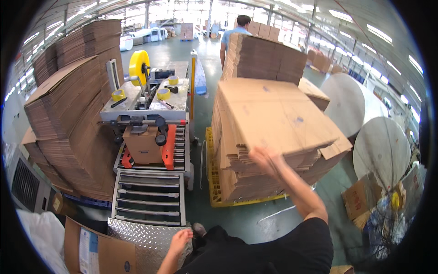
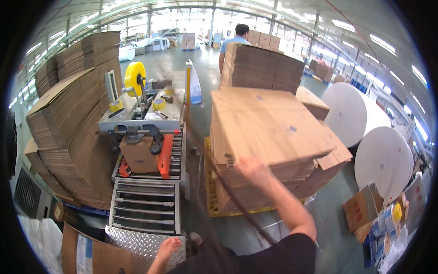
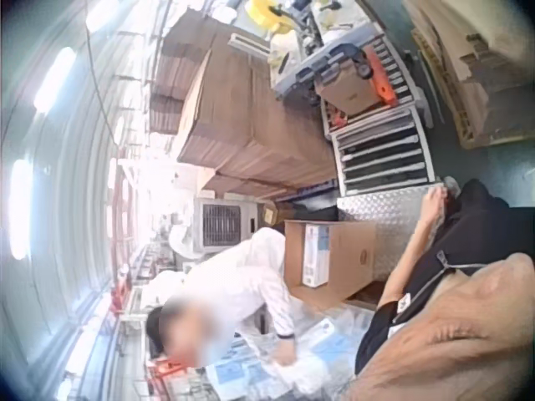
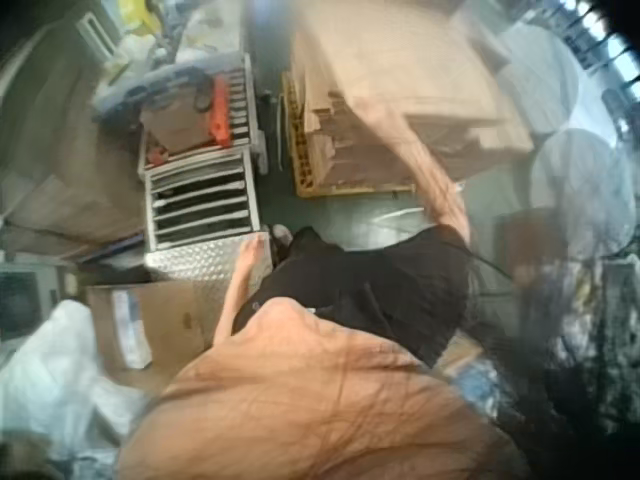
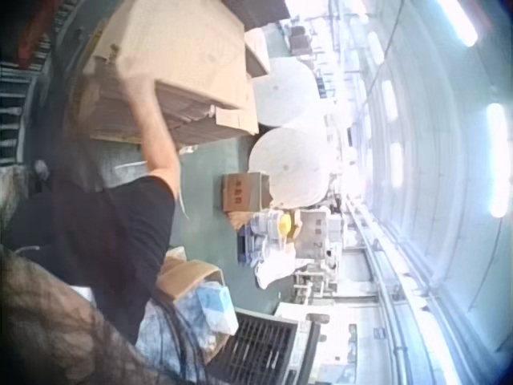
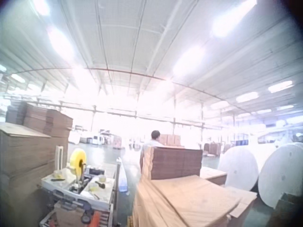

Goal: The person packs rectangular white and blue product boxes into larger cardboard shipping cartons on a factory assembly line.

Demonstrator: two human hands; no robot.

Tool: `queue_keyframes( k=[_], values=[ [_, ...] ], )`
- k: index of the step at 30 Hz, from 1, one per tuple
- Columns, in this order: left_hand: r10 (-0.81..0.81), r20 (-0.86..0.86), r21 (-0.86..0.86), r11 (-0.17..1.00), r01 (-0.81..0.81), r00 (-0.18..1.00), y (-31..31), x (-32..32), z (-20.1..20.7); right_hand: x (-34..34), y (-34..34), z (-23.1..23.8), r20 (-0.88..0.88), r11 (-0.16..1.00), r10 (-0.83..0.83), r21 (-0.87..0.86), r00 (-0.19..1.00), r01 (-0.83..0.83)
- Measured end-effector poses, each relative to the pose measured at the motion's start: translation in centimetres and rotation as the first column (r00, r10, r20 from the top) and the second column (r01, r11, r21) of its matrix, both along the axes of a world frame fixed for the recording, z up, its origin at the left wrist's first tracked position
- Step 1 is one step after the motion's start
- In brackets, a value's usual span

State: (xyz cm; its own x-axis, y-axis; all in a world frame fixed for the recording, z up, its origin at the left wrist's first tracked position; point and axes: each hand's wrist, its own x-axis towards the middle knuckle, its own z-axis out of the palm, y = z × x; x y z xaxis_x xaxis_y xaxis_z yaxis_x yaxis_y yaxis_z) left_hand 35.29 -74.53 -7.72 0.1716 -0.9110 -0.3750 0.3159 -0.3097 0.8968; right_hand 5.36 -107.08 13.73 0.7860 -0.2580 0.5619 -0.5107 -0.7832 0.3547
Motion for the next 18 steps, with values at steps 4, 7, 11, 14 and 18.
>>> queue_keyframes(
  k=[4,7,11,14,18],
  values=[
    [-0.180,-0.611,-0.305,0.952,-0.019,0.771,-5.0,1.0,10.6,11.1,19.8,-0.5,-0.002,0.872,0.473,0.146,0.881,-0.468],
    [0.215,-0.293,-0.270,0.916,-0.297,0.931,-6.7,1.7,12.9,13.7,25.6,-7.6,0.078,0.558,0.740,0.484,0.668,-0.674],
    [0.480,-0.138,-0.487,0.729,-0.481,0.866,4.5,5.5,17.2,13.2,20.9,-2.3,0.181,0.759,0.273,0.563,0.945,-0.327],
    [0.638,0.574,-0.486,0.770,-0.414,0.513,25.4,14.0,9.9,16.2,18.6,-10.6,0.171,0.692,0.372,0.604,0.912,-0.395],
    [0.252,0.962,-0.132,0.768,-0.626,0.107,30.6,5.5,21.8,24.4,21.4,-11.2,0.354,0.262,0.775,0.574,0.524,-0.776]
  ],
)
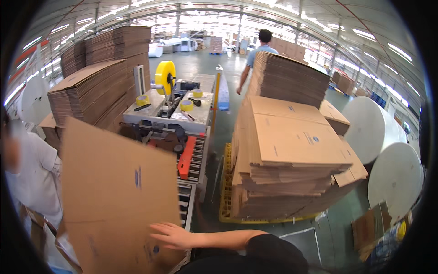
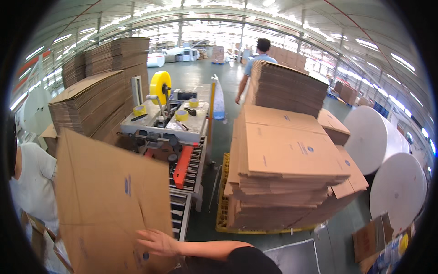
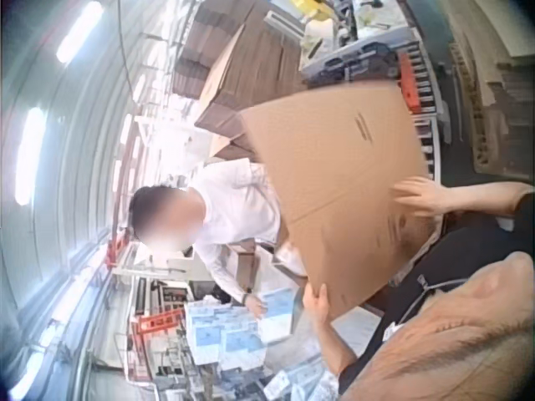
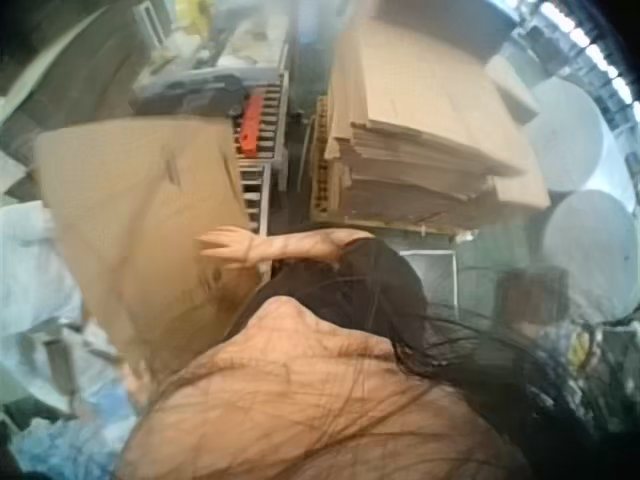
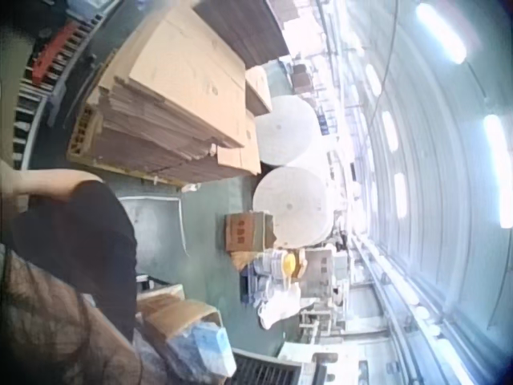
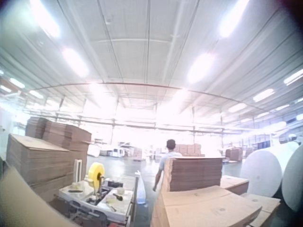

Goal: The person packs rectangular white and blue product boxes into larger cardboard shipping cartons on a factory assembly line.

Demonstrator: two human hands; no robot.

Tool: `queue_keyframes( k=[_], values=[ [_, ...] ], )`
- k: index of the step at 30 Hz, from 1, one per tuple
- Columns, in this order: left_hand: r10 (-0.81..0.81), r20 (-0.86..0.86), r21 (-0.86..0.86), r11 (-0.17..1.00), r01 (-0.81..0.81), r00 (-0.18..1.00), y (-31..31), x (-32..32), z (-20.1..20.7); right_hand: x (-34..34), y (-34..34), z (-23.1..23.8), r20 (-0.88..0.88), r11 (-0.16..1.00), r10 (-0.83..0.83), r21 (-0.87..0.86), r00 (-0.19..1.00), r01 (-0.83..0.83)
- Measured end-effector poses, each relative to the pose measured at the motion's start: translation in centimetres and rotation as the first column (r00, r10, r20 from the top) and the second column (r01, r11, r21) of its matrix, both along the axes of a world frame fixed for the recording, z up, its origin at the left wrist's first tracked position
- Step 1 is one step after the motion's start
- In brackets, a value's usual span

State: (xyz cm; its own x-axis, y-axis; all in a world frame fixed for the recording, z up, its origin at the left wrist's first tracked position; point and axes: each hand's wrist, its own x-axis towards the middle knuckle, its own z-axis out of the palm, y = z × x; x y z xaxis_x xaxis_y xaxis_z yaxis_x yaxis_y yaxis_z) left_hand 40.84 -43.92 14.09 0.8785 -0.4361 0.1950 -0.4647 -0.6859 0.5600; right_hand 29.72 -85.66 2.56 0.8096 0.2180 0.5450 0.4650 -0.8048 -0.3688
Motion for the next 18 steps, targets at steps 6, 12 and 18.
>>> queue_keyframes(
  k=[6,12,18],
  values=[
    [-0.038,-0.264,0.031,0.998,0.048,0.964,-4.2,-1.6,-1.4,12.8,0.5,6.3,0.056,0.936,0.328,-0.154,0.943,-0.316],
    [-0.003,-0.449,-0.019,1.000,-0.006,0.893,-4.8,-4.4,-2.3,11.2,-3.5,3.0,0.265,0.797,0.603,-0.233,0.752,-0.557],
    [-0.020,-0.311,0.132,0.989,0.063,0.950,-1.7,-2.9,-5.4,13.1,-3.4,3.5,0.193,0.674,0.730,-0.038,0.656,-0.738]
  ],
)
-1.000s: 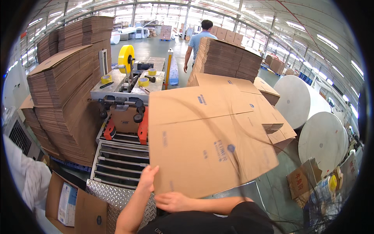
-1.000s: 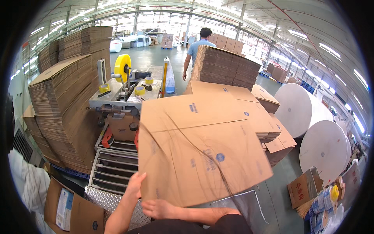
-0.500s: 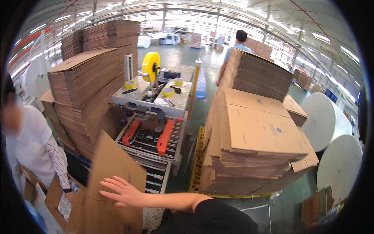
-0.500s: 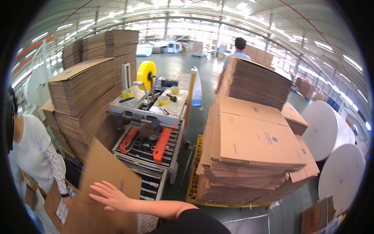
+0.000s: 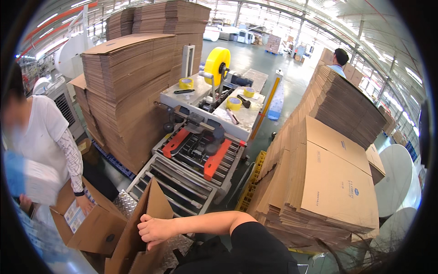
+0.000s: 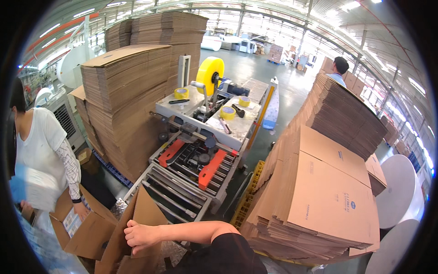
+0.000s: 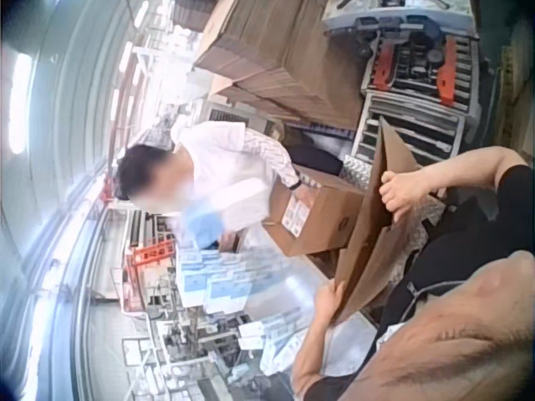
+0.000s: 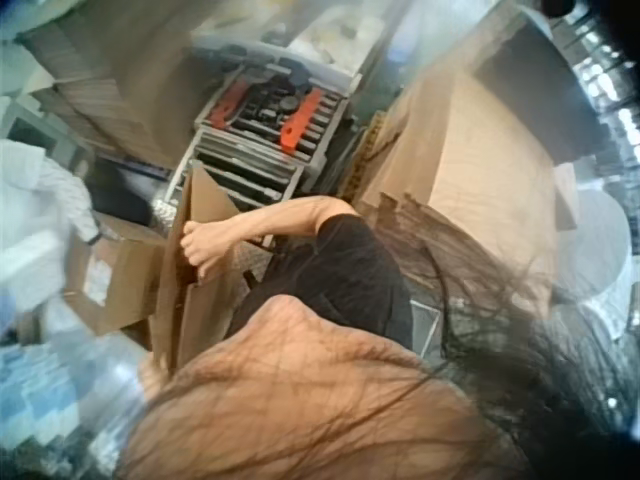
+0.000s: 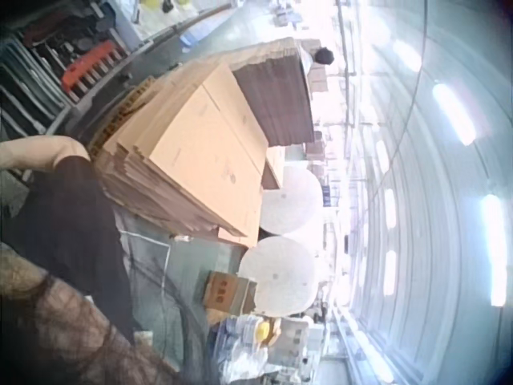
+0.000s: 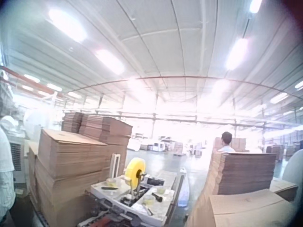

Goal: The person packs rectangular white and blue product boxes into larger cardboard shipping cartons on a factory assembly line.

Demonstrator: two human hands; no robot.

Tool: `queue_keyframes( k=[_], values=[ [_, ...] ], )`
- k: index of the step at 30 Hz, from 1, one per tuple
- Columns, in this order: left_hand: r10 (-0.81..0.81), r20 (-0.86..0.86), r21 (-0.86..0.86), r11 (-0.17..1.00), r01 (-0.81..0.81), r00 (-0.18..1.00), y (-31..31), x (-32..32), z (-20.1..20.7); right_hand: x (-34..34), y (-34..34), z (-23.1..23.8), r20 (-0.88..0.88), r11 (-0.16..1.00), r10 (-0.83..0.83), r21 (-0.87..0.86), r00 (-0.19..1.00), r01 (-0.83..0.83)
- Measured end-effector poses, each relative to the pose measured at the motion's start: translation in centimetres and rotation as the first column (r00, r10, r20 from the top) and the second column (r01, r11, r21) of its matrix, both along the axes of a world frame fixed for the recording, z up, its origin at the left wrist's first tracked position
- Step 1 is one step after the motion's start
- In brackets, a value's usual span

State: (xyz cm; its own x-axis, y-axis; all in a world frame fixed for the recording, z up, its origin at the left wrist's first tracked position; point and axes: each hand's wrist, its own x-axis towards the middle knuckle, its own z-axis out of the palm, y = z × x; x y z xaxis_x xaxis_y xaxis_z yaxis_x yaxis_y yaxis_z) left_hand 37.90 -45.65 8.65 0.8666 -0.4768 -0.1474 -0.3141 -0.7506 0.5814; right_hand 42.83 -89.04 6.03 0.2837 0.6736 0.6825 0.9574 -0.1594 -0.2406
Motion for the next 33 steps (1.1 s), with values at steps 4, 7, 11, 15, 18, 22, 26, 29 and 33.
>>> queue_keyframes(
  k=[4,7,11,15,18,22,26,29,33],
  values=[
    [0.103,0.015,0.079,0.991,-0.104,0.995,0.6,-2.3,2.0,0.1,4.9,3.0,-0.092,0.943,0.307,0.167,0.947,-0.289],
    [0.059,-0.009,0.103,0.993,-0.058,0.998,-0.3,-1.5,1.2,-1.6,9.8,1.9,-0.229,0.843,0.532,0.233,0.815,-0.485],
    [0.018,-0.019,0.176,0.984,-0.014,1.000,0.4,-2.6,0.9,-5.2,20.5,-7.2,-0.180,0.889,0.448,-0.016,0.876,-0.458],
    [-0.086,-0.088,0.372,0.921,0.113,0.992,4.1,-6.3,0.8,-5.0,21.8,-13.9,-0.232,0.681,0.526,-0.462,0.818,-0.569],
    [-0.253,-0.081,0.547,0.797,0.255,0.964,5.6,-8.2,-0.2,-1.1,20.9,1.2,0.236,0.944,0.316,-0.174,0.919,-0.280],
    [0.609,0.180,0.025,0.782,-0.623,0.772,7.2,-5.2,-9.9,8.8,18.0,6.6,-0.152,0.767,-0.516,-0.520,0.843,0.376],
    [0.327,-0.652,-0.746,-0.114,-0.656,0.684,4.9,-8.6,-13.0,-1.5,14.9,-0.2,-0.054,0.794,-0.398,-0.520,0.916,0.314],
    [-0.208,-0.741,-0.603,-0.210,-0.769,0.638,-1.2,-8.4,-15.9,-3.1,6.3,-5.1,-0.186,0.741,-0.420,-0.636,0.888,0.217],
    [0.669,-0.643,-0.274,0.254,-0.928,0.373,-3.4,-10.1,-32.1,3.5,-5.8,-8.7,-0.522,0.696,-0.711,-0.619,0.471,0.364]
  ],
)
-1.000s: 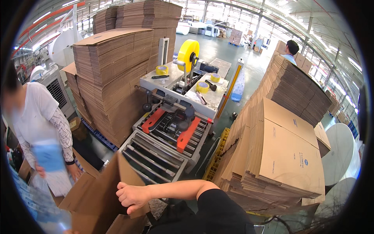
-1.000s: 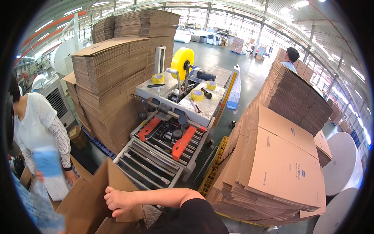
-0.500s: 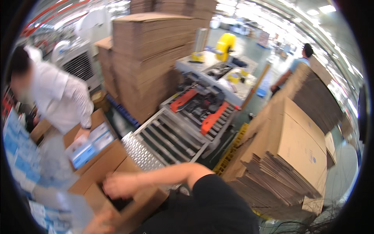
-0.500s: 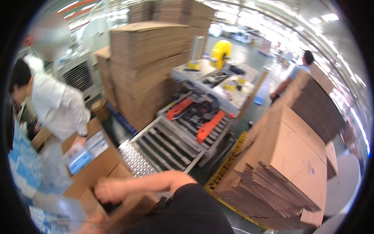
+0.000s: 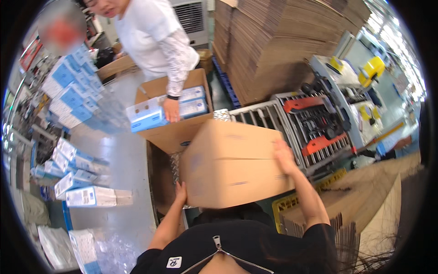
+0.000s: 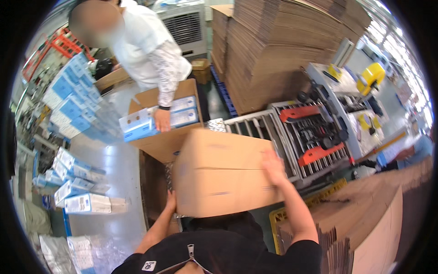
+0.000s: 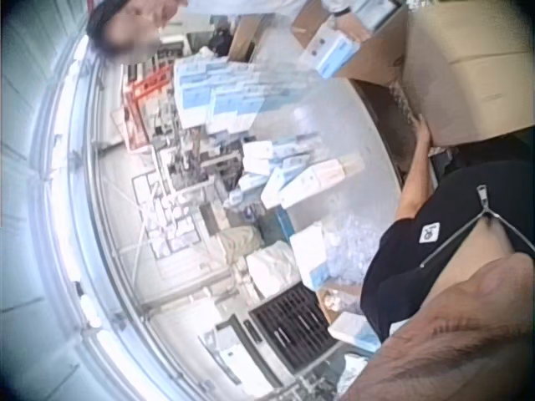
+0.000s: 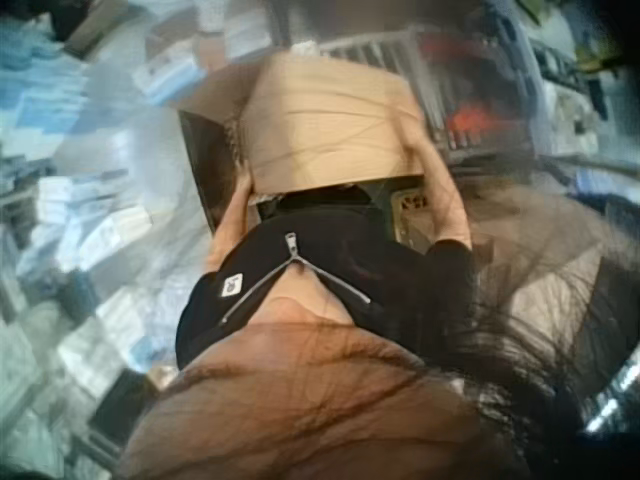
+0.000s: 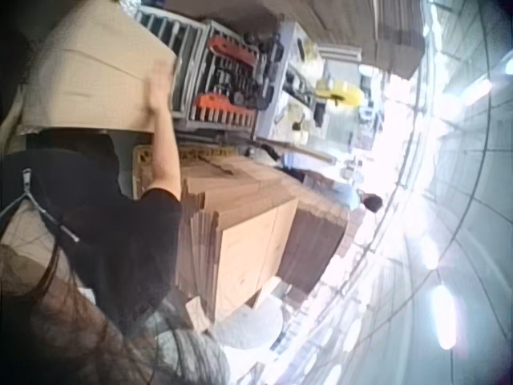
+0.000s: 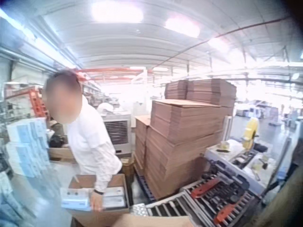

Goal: The person packs rectangular white and blue product boxes into larger cardboard shipping cartons on a factory assembly line.

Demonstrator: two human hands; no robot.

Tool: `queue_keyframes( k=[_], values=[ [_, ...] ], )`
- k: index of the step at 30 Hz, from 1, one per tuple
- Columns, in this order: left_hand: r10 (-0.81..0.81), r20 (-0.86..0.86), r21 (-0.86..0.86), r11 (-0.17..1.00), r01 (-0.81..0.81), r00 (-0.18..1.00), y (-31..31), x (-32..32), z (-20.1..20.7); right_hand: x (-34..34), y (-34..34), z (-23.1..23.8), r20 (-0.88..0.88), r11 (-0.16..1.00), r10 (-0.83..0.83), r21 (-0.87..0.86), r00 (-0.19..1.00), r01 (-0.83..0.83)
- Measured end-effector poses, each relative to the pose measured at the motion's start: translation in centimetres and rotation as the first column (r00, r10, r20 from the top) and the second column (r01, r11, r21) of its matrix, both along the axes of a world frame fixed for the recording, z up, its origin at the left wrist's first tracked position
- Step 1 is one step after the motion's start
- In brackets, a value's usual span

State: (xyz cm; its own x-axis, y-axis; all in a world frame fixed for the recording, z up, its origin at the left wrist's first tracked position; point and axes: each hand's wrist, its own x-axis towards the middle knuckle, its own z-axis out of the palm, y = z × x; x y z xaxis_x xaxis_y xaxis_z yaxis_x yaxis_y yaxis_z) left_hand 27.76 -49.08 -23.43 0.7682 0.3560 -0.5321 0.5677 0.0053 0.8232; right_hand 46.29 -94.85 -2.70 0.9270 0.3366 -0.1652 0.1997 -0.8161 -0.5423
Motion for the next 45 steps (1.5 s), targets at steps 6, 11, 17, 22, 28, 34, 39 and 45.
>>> queue_keyframes(
  k=[6,11,17,22,28,34,39,45],
  values=[
    [-0.253,0.425,-0.475,0.755,0.452,0.869,-8.3,3.7,24.7,-2.5,-13.3,-7.0,-0.779,0.157,0.203,0.624,0.594,0.765],
    [-0.728,0.304,0.044,0.655,0.754,0.614,-18.9,4.4,36.9,-3.7,-5.9,-3.9,-0.680,0.607,0.155,0.638,0.717,0.474],
    [-0.954,-0.118,0.828,0.058,0.558,0.274,-20.1,9.0,32.4,-5.0,2.3,4.6,-0.014,0.867,0.147,0.483,0.989,-0.122],
    [-0.343,-0.684,0.699,-0.056,0.713,0.644,-1.6,3.5,20.6,-2.7,-0.8,-0.9,-0.466,0.710,0.150,0.664,0.872,0.233],
    [-0.528,-0.385,0.369,0.663,0.651,0.757,-3.5,3.8,11.1,-0.6,4.2,1.4,-0.635,0.775,0.082,0.525,0.768,0.351],
    [-0.663,-0.113,0.828,0.349,0.439,0.740,17.2,-5.6,31.9,-2.4,16.3,-0.3,-0.588,0.883,0.163,0.445,0.792,0.148],
    [-0.351,-0.460,0.840,0.127,0.528,0.816,30.7,-12.6,31.5,-1.7,14.5,1.9,-0.126,0.938,-0.047,0.336,0.991,0.087],
    [-0.351,-0.082,0.952,0.248,0.177,0.933,30.8,-6.3,33.8,-8.9,41.3,14.5,0.246,0.713,0.700,-0.184,0.670,-0.677]
  ],
)
